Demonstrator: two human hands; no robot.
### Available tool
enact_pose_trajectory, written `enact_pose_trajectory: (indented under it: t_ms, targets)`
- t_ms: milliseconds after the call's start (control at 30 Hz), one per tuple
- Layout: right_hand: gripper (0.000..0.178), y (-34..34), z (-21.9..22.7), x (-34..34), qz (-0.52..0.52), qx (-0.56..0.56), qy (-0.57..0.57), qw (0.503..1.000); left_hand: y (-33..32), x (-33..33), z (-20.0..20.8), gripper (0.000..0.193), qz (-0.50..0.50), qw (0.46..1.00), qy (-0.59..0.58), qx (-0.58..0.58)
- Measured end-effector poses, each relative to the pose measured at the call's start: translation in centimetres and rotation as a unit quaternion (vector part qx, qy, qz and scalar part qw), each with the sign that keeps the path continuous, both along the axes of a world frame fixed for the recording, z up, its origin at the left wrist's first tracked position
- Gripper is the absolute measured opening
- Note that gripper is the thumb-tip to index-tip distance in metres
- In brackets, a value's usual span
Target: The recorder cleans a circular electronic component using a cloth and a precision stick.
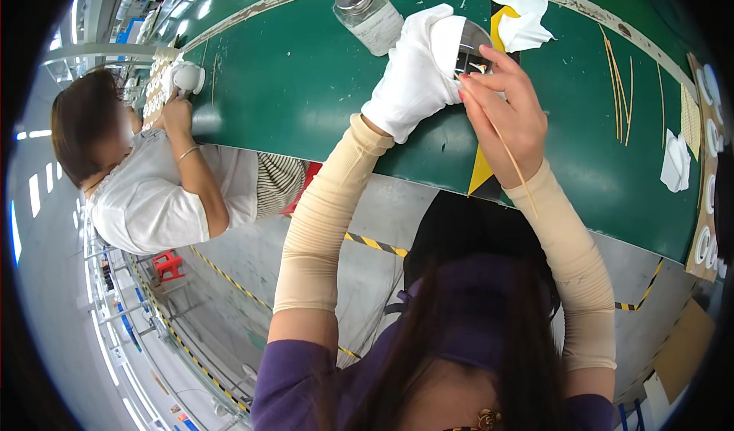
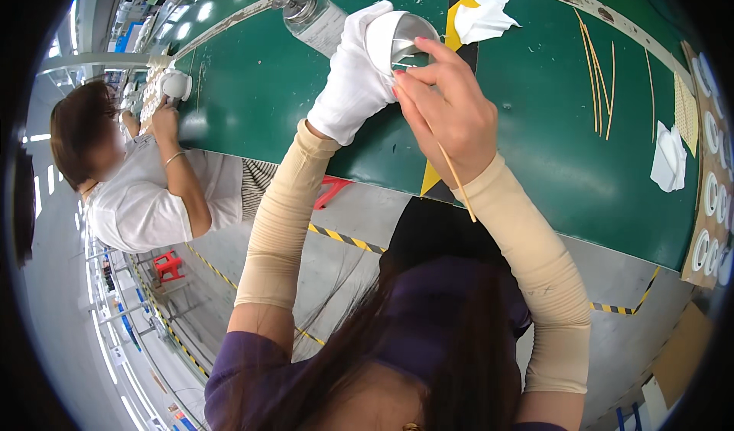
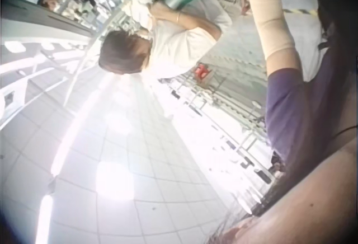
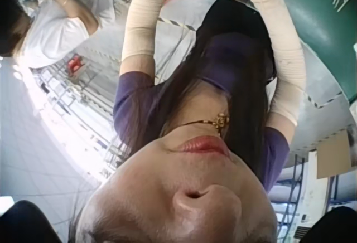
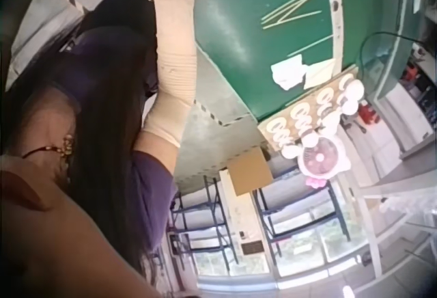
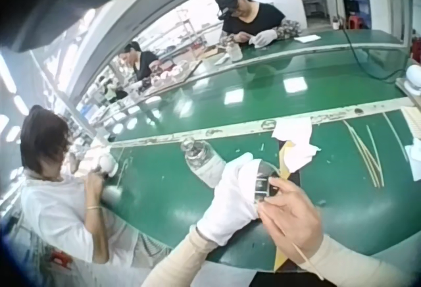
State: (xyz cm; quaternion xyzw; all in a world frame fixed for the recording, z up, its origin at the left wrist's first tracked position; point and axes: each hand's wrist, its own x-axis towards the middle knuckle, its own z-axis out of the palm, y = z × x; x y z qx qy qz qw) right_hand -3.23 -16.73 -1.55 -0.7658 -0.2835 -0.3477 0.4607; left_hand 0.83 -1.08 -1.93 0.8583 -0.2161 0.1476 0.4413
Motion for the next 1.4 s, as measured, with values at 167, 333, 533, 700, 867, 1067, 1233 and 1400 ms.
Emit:
enact_pose_trajectory:
  t_ms: [167,333,533,700,867,1067,1233,1400]
  targets:
    - [0.019,-0.7,0.7,0.8,-0.001,-0.014,-0.015,1.0,-0.7,-0.6,-0.2,0.082,0.014,0.997,0.047,-0.055]
    - [0.019,0.1,0.8,1.0,-0.006,-0.015,-0.024,1.0,-0.2,-2.2,-0.9,0.085,0.037,0.998,-0.01,-0.042]
    - [0.018,-1.1,1.2,-0.6,0.035,-0.071,-0.045,0.996,0.5,-2.7,0.0,0.088,0.017,0.999,-0.015,-0.024]
    - [0.019,-0.9,1.2,-0.7,0.043,-0.094,-0.062,0.993,0.9,-2.7,-0.1,0.09,0.006,1.0,-0.011,-0.008]
    - [0.021,-0.1,1.6,0.1,0.016,-0.083,-0.044,0.995,0.8,-2.3,-0.1,0.09,0.008,0.999,0.021,-0.034]
    - [0.021,-0.5,0.9,-1.0,0.022,-0.111,-0.071,0.991,1.3,-2.2,0.0,0.09,0.011,0.999,0.011,-0.03]
    - [0.023,-1.0,0.6,-1.0,0.02,-0.11,-0.086,0.99,0.6,-2.5,-0.1,0.089,-0.001,0.999,0.015,-0.048]
    - [0.023,-0.3,0.7,-0.4,-0.007,-0.084,-0.089,0.992,0.0,-2.7,-0.9,0.09,0.014,0.999,0.012,-0.05]
